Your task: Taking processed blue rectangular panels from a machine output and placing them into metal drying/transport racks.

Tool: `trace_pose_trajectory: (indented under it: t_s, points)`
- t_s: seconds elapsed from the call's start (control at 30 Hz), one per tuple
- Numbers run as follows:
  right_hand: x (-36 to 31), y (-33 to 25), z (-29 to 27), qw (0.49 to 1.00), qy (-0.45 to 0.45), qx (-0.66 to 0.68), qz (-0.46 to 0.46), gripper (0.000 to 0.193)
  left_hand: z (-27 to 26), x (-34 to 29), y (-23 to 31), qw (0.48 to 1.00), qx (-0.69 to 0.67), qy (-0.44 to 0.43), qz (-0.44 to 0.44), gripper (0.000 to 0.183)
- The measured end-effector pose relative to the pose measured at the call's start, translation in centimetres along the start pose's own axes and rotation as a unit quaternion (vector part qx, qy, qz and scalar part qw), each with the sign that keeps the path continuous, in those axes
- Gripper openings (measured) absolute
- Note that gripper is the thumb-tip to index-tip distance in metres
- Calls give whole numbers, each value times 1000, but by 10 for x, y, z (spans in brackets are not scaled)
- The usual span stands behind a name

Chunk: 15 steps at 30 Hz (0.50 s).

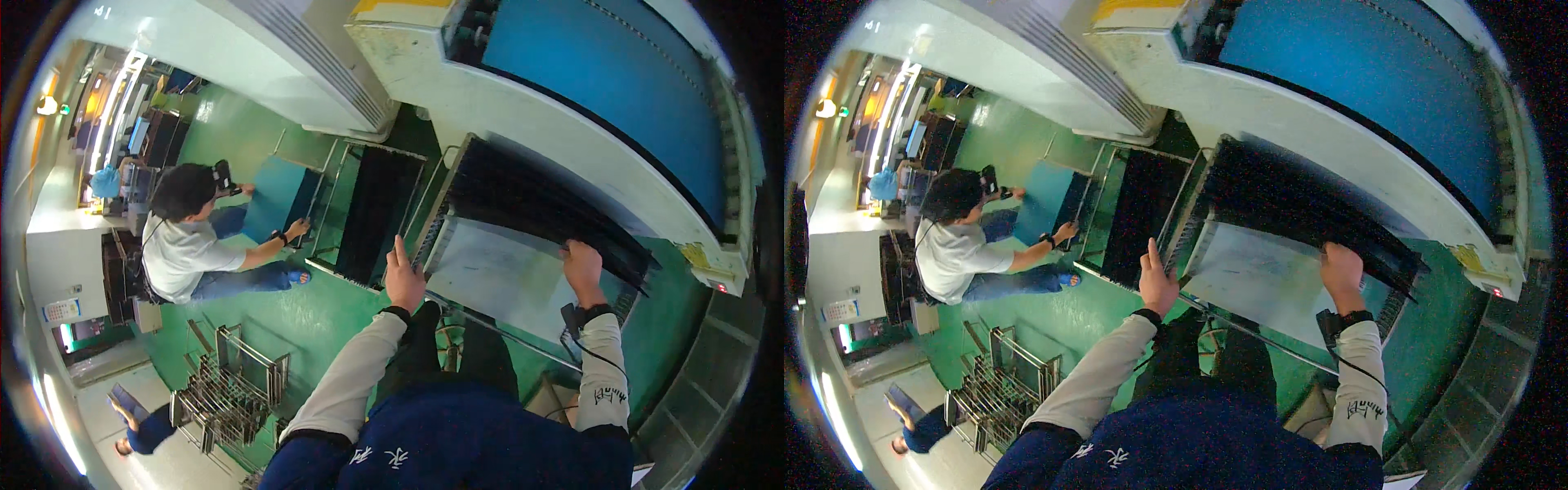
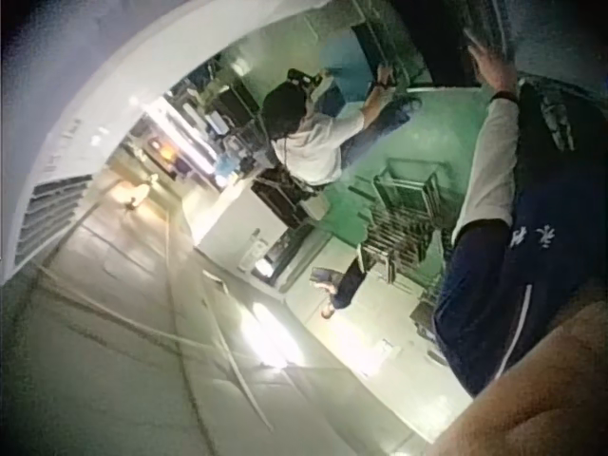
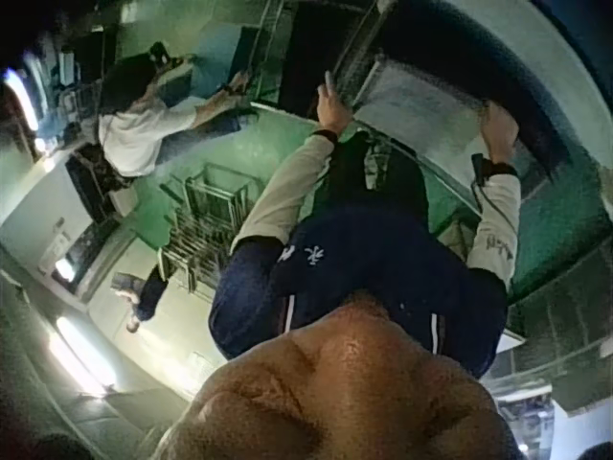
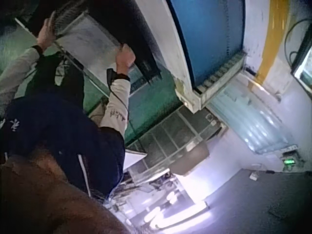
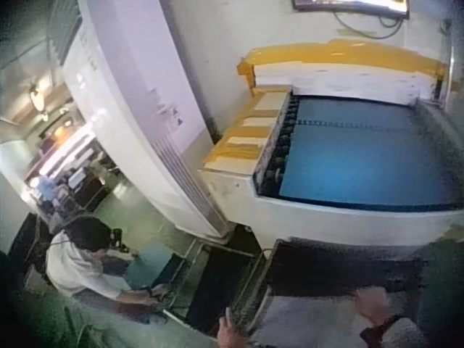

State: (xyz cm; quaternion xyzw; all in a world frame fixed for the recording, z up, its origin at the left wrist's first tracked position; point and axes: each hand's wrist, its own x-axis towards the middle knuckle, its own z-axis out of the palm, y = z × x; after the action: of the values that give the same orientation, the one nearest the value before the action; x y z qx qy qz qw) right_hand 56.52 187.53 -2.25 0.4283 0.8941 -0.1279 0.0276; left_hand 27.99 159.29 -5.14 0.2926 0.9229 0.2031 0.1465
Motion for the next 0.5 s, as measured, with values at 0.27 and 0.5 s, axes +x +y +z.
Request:
trace_pose_trajectory:
  t_s: [0.27,0.5]
  points:
    - [-1,6,5,1000,-4,-11,5,25,-10,-2,7,1000,-21,-8,-10,87]
    - [-1,2,8,1000,12,-22,18,33,-8,-5,5,999,-31,-8,-27,83]
